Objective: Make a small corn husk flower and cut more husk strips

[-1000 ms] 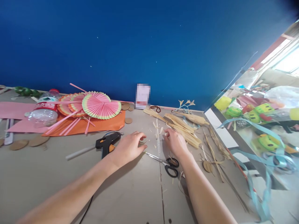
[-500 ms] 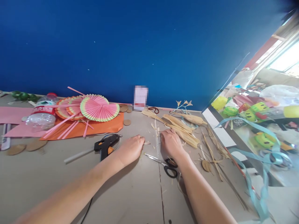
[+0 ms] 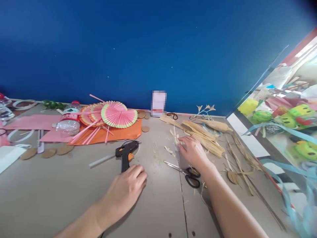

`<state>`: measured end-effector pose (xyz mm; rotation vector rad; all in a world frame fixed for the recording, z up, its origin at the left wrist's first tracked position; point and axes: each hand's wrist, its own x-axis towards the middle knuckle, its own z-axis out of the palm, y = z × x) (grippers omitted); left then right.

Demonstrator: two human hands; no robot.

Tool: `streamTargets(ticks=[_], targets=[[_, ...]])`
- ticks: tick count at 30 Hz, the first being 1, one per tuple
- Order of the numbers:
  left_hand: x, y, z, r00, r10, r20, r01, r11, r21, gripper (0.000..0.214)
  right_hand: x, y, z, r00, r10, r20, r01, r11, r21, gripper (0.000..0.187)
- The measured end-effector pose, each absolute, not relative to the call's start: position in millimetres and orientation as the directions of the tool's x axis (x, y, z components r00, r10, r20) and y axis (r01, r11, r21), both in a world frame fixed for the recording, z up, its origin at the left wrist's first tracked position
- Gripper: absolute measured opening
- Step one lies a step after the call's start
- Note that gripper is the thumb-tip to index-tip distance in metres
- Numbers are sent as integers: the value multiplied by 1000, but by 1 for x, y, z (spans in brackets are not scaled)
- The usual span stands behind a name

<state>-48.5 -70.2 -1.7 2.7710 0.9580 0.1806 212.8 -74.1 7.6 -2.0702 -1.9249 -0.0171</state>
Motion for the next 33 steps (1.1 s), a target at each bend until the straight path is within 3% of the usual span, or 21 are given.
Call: streamTargets(ticks=[5, 9, 15, 22, 33], targets=[[-73, -64, -14, 798, 599, 70, 560, -779, 284, 23, 199, -89, 36, 40, 996, 76, 982, -26, -186, 23], [-81, -60, -19, 788, 608, 101, 562, -776, 287, 24, 182, -112, 48, -99, 995, -13, 983, 96, -154, 19], [-96, -47, -21, 748, 654, 117, 619, -750, 234, 21, 173, -156, 39, -183, 980, -73, 961, 163, -223, 13], [-100, -40, -18, 666, 736, 123, 711, -676, 194, 22, 194, -183, 20, 42, 999, 16, 961, -36, -276, 21], [-55, -52, -11, 758, 652, 14, 628, -736, 251, 24, 214, -182, 7, 72, 987, 145, 942, -20, -334, 19]])
